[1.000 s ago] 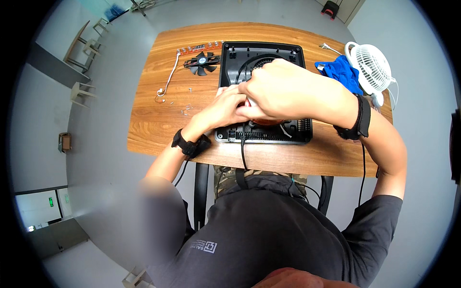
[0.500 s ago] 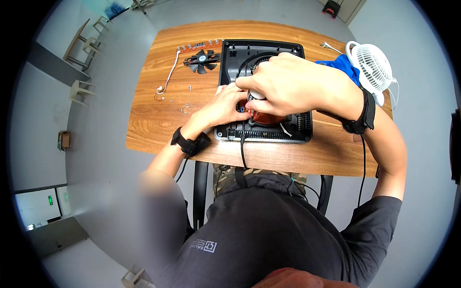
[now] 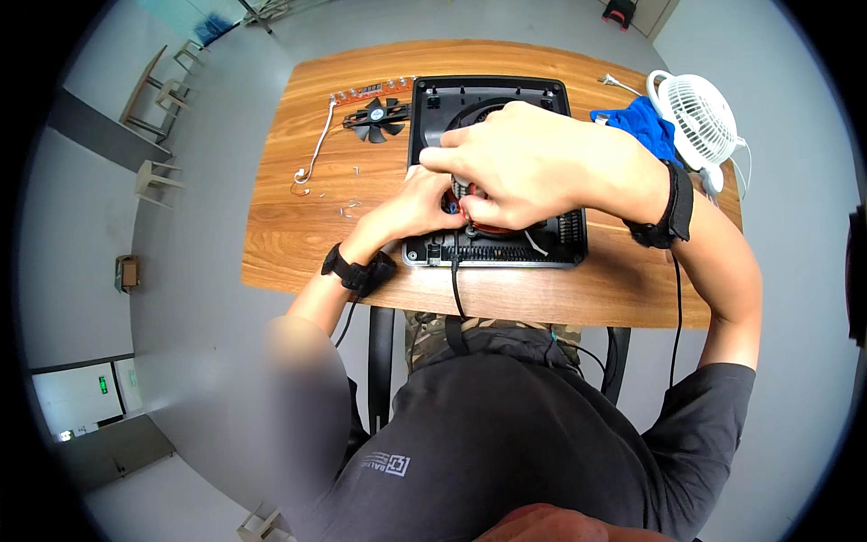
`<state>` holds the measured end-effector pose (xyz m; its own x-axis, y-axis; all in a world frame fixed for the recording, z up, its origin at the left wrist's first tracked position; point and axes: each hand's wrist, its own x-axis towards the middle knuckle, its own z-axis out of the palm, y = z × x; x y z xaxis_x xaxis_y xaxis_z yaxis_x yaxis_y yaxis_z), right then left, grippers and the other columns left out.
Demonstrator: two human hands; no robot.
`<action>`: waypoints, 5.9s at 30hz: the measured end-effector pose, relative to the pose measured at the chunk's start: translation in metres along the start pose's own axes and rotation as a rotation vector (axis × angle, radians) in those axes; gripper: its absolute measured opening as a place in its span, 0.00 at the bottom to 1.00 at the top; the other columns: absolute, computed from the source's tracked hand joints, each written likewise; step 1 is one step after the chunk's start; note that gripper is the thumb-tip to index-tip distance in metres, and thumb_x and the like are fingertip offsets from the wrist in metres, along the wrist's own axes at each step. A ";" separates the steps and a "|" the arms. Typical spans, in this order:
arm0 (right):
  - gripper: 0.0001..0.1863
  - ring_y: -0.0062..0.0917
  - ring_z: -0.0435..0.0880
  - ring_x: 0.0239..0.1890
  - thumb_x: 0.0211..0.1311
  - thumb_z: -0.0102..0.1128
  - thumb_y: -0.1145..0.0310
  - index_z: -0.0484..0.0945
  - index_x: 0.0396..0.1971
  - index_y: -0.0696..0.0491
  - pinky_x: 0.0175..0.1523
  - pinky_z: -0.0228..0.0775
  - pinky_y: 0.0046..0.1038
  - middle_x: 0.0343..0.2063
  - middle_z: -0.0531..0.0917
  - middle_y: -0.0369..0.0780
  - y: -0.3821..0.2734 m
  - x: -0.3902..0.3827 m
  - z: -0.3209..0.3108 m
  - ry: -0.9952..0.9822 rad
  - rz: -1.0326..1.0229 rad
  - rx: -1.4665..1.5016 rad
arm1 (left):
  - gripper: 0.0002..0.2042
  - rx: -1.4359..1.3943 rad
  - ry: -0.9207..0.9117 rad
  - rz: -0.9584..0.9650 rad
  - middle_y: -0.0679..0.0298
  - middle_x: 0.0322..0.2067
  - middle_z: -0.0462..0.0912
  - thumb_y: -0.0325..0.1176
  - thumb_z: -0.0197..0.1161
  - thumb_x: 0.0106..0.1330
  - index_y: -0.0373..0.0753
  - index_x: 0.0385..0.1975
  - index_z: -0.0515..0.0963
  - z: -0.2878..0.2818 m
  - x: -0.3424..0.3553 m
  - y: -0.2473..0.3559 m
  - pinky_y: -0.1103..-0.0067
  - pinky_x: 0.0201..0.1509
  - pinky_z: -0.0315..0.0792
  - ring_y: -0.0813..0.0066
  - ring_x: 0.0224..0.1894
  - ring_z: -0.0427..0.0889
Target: The person uses a screwdriver to remove screws from a disassembled electronic device on a wooden table. They then place a circular fan component onto the device and secure it with screws.
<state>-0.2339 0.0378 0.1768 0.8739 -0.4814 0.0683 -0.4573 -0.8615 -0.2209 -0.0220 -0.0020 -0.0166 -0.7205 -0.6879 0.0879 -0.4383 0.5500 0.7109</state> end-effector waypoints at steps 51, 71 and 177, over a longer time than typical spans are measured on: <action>0.18 0.46 0.86 0.36 0.64 0.66 0.60 0.74 0.44 0.58 0.41 0.79 0.41 0.32 0.82 0.48 -0.008 -0.003 0.003 -0.070 0.190 -0.064 | 0.24 0.164 -0.039 0.050 0.51 0.61 0.71 0.40 0.68 0.60 0.36 0.55 0.78 -0.011 -0.010 0.034 0.61 0.72 0.64 0.50 0.68 0.66; 0.19 0.49 0.85 0.45 0.69 0.62 0.59 0.73 0.48 0.59 0.46 0.79 0.42 0.42 0.82 0.50 -0.029 -0.016 -0.006 -0.077 0.260 -0.132 | 0.23 0.176 0.030 0.160 0.51 0.62 0.70 0.37 0.68 0.61 0.38 0.56 0.77 -0.001 -0.010 0.020 0.61 0.74 0.61 0.49 0.69 0.64; 0.21 0.47 0.88 0.35 0.67 0.62 0.54 0.83 0.34 0.62 0.42 0.81 0.42 0.29 0.86 0.51 -0.035 0.001 0.012 -0.075 0.406 -0.187 | 0.20 0.225 0.122 0.086 0.57 0.60 0.74 0.39 0.68 0.60 0.41 0.51 0.80 0.002 -0.020 0.032 0.63 0.69 0.68 0.55 0.65 0.71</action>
<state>-0.2150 0.0693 0.1727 0.6242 -0.7790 -0.0597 -0.7812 -0.6233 -0.0350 -0.0232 0.0303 0.0030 -0.6958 -0.6789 0.2343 -0.4970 0.6907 0.5253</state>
